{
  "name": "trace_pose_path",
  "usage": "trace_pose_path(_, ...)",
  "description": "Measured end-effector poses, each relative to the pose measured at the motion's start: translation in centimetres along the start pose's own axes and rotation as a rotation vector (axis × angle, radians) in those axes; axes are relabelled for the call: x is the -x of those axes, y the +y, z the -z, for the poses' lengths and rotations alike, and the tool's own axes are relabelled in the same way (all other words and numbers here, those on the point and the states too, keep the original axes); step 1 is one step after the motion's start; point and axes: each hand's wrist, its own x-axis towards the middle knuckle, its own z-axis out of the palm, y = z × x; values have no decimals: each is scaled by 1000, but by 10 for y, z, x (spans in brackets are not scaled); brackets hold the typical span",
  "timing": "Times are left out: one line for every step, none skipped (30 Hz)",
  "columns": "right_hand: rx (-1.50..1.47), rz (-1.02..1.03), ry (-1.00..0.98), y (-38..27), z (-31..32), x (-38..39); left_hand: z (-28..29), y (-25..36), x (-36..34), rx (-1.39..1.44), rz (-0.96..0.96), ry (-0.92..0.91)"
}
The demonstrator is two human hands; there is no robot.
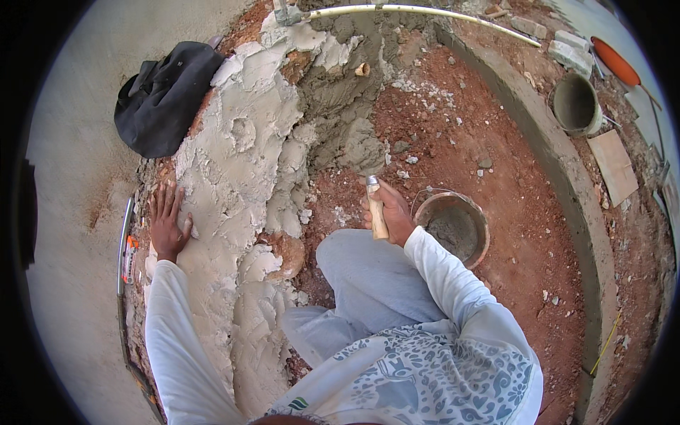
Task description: The person scoops wet cement from a bucket using a trowel and applies it to a rough brick wall. They repeatedly smooth the surface with the trowel and occasionally use their hand to press the material into the wall. The person works on a specific section of the wall, filling gaps and leveling the surface.
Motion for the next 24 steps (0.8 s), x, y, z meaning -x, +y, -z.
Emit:
trace_pose_path(-51, 41, -23, -2, -17, -13, 1, 0, -2, -4, 2, -4)
trace_pose_path(-66, 127, 6, -5, -37, -22, 3, 2, -4, -10, -6, -6)
trace_pose_path(-86, 257, -7, -9, -60, -28, 5, 1, -3, -7, -7, -9)
trace_pose_path(-63, 353, 57, -14, -82, -32, 7, -2, 0, -5, -7, -14)
trace_pose_path(-29, 453, 129, -18, -97, -38, 3, 0, 1, 10, -5, -15)
trace_pose_path(10, 549, 186, -18, -106, -49, 0, 2, 3, 16, -3, -19)
trace_pose_path(48, 643, 243, -19, -116, -60, -1, 2, 4, 18, -2, -28)
trace_pose_path(79, 734, 296, -19, -127, -72, 2, 0, 7, 13, 1, -38)
trace_pose_path(54, 761, 404, -17, -139, -89, 6, -2, 11, 6, 5, -54)
trace_pose_path(30, 793, 514, -15, -149, -110, 9, -2, 12, 6, 12, -65)
trace_pose_path(5, 825, 625, -14, -158, -133, 11, -4, 13, 16, 14, -75)
trace_pose_path(71, 837, 706, -14, -158, -163, 10, -3, 10, 32, 13, -73)
trace_pose_path(183, 1002, 860, -14, -139, -220, 6, 2, -4, 59, -1, -45)
trace_pose_path(404, 991, 1026, -12, -138, -252, 3, 3, -9, 62, -8, -37)
trace_pose_path(399, 952, 998, -13, -131, -296, 9, 4, -22, 61, -17, -6)
trace_pose_path(594, 775, 967, -3, -137, -310, 7, 2, -20, 58, -14, -11)
trace_pose_path(670, 625, 720, 20, -153, -296, 4, -3, -4, 55, -4, -44)
trace_pose_path(740, 485, 480, 40, -164, -271, 3, -4, 7, 60, 11, -80)
trace_pose_path(866, 694, 360, 64, -166, -256, 5, -4, -1, 41, 4, -59)
trace_pose_path(903, 814, 304, 84, -167, -237, 3, -2, -6, 31, -5, -48)
trace_pose_path(827, 602, 229, 93, -179, -193, 0, -3, 3, 14, -2, -60)
trace_pose_path(795, 605, 218, 100, -171, -171, -1, -1, -2, 10, -1, -58)
trace_pose_path(843, 591, 208, 104, -157, -152, 1, -2, -2, 10, 2, -59)
trace_pose_path(891, 577, 201, 100, -134, -135, 4, -3, -5, 10, 3, -59)
